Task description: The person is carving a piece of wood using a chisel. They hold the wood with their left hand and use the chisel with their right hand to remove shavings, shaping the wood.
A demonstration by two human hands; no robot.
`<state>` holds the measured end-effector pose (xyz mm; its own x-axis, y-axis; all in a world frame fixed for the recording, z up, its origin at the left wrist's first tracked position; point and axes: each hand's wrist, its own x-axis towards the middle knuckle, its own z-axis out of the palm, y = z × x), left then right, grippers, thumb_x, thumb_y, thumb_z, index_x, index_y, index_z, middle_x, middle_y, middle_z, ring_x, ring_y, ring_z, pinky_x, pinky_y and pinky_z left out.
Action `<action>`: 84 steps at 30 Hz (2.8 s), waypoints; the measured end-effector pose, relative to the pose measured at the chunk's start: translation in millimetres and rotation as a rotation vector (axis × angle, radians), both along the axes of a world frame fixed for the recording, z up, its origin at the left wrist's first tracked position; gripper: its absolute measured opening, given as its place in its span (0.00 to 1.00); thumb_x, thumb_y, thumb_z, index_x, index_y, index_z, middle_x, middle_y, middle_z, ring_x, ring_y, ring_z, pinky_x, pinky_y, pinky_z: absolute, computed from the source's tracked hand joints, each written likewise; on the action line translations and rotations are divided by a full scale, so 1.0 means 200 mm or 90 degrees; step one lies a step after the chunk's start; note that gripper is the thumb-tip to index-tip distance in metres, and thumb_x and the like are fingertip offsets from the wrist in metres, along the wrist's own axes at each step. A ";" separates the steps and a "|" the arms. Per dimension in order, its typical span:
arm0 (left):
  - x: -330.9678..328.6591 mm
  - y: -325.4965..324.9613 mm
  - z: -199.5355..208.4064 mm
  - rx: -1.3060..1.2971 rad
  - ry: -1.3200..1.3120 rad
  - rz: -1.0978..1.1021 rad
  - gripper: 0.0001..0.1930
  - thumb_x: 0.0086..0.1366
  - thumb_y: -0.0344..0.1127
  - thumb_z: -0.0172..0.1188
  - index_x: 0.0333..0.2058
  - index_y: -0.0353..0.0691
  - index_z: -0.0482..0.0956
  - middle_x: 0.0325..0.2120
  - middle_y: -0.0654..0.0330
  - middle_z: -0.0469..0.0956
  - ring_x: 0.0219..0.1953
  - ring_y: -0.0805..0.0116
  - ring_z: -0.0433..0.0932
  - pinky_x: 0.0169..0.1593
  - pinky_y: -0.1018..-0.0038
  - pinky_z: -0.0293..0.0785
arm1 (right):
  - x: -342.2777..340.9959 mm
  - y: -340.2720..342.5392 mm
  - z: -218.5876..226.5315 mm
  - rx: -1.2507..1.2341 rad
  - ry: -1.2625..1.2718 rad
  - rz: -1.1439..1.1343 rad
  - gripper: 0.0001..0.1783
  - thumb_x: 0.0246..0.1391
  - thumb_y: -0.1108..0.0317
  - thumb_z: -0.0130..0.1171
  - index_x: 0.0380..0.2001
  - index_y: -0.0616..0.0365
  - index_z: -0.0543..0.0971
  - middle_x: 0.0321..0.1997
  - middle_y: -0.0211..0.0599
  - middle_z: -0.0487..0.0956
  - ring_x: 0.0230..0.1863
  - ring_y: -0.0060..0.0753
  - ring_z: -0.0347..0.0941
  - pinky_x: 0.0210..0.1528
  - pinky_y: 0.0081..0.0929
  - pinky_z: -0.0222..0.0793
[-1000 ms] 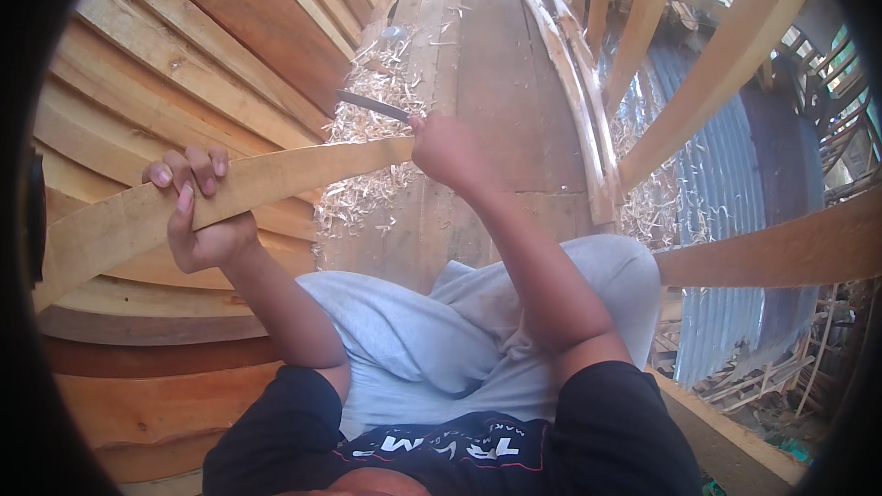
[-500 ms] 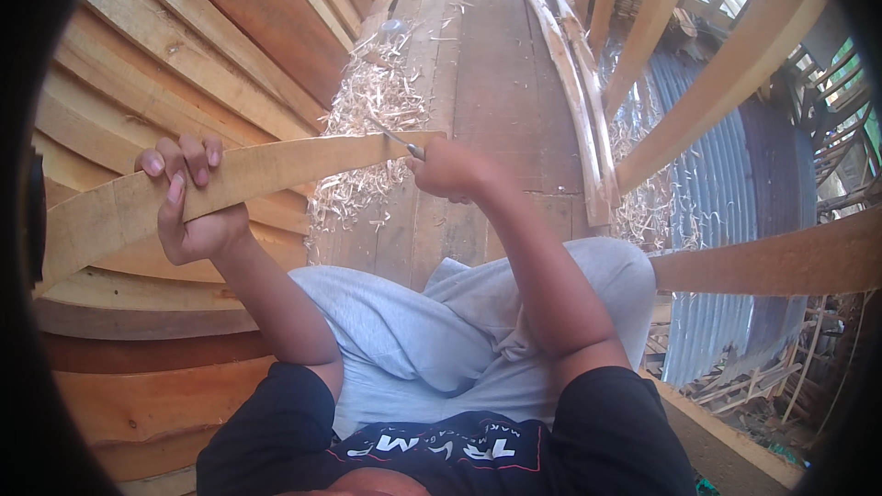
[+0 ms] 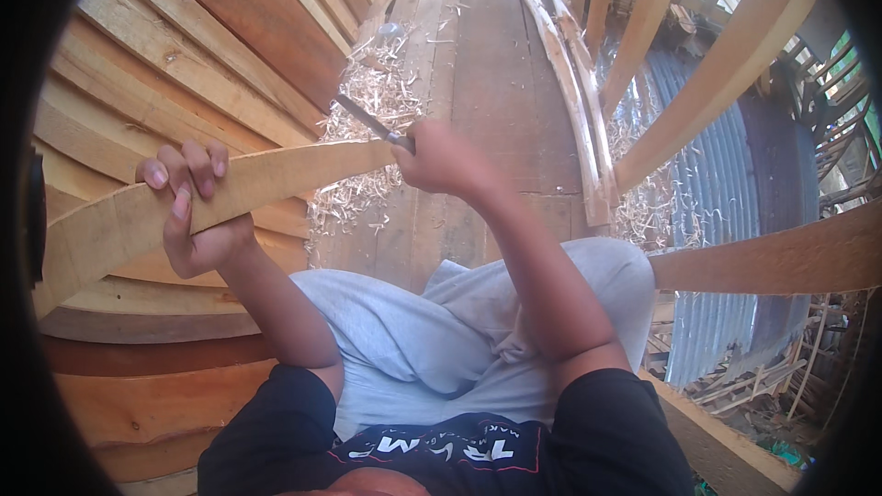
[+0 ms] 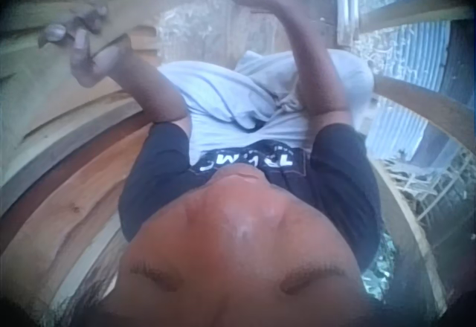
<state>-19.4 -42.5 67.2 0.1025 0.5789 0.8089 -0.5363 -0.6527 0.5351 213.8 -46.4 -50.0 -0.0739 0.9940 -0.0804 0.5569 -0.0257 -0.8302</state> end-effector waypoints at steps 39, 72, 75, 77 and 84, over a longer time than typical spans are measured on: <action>0.01 0.00 -0.01 0.001 -0.015 -0.027 0.18 0.47 0.27 0.51 0.39 0.45 0.63 0.23 0.65 0.58 0.26 0.73 0.59 0.37 0.67 0.62 | -0.22 -0.03 0.01 0.032 -0.039 -0.231 0.31 0.61 0.55 0.35 0.20 0.71 0.78 0.23 0.63 0.76 0.30 0.67 0.75 0.40 0.53 0.70; 0.06 -0.03 0.01 -0.022 -0.016 0.043 0.16 0.49 0.29 0.51 0.39 0.47 0.64 0.25 0.66 0.59 0.27 0.75 0.59 0.39 0.71 0.60 | -0.21 0.03 -0.07 0.025 -0.056 -0.204 0.30 0.61 0.56 0.36 0.22 0.69 0.78 0.28 0.62 0.78 0.35 0.65 0.75 0.44 0.52 0.70; 0.01 -0.05 -0.01 0.005 0.000 0.021 0.16 0.48 0.29 0.51 0.39 0.47 0.64 0.25 0.66 0.59 0.27 0.75 0.59 0.39 0.71 0.60 | -0.28 -0.08 0.19 0.047 -0.069 -0.153 0.30 0.61 0.55 0.37 0.21 0.70 0.79 0.27 0.64 0.77 0.33 0.67 0.74 0.43 0.53 0.70; 0.06 -0.06 0.00 0.005 0.005 0.032 0.16 0.48 0.29 0.52 0.39 0.47 0.64 0.25 0.66 0.59 0.27 0.75 0.59 0.39 0.71 0.60 | -0.25 -0.09 0.17 0.057 -0.071 -0.149 0.30 0.61 0.55 0.37 0.23 0.69 0.79 0.28 0.63 0.77 0.33 0.66 0.75 0.43 0.53 0.70; 0.07 -0.06 0.00 0.017 0.008 0.020 0.16 0.49 0.30 0.51 0.39 0.47 0.64 0.25 0.67 0.59 0.27 0.74 0.60 0.38 0.71 0.61 | -0.18 -0.03 0.03 0.003 -0.100 -0.175 0.29 0.61 0.55 0.37 0.26 0.67 0.80 0.32 0.63 0.79 0.38 0.65 0.76 0.45 0.53 0.70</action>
